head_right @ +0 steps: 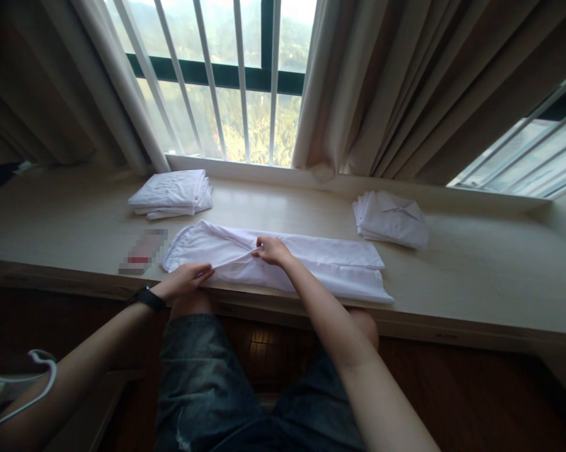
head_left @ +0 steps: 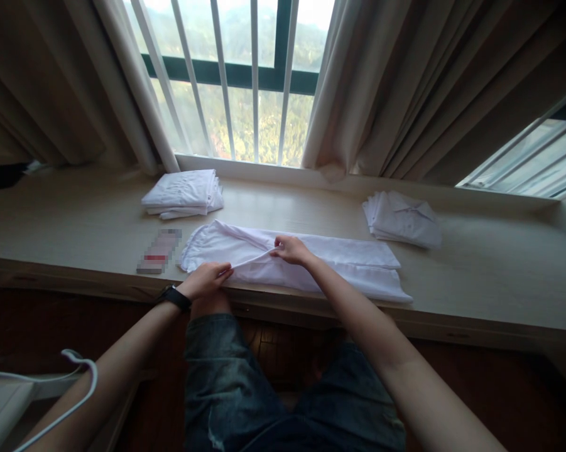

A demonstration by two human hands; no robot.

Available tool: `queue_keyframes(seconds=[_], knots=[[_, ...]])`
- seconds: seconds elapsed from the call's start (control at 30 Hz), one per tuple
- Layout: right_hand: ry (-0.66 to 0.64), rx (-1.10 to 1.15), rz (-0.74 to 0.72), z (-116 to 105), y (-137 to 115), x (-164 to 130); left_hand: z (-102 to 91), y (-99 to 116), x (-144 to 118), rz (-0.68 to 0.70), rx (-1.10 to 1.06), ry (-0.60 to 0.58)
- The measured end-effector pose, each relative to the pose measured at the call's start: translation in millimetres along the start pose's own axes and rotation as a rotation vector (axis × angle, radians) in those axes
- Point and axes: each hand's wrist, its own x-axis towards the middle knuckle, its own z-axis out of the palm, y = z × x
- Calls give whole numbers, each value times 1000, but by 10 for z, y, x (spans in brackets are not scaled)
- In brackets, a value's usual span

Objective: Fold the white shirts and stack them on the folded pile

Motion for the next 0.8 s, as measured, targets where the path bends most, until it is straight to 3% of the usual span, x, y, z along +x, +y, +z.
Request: queue_keyframes(seconds=[0.1, 0.27, 0.47, 0.63, 0.8], knots=[[45, 7, 60, 208, 118, -51, 31, -62, 33, -87, -7, -9], [166, 25, 143, 486, 310, -210, 70, -150, 95, -98, 204, 62], [368, -44, 105, 601, 410, -436, 111, -107, 140, -142, 330, 92], [384, 27, 16, 505, 642, -508, 206, 243, 240, -116, 331, 244], [296, -78, 42, 367, 959, -578, 562, 813, 653, 184, 152, 266]])
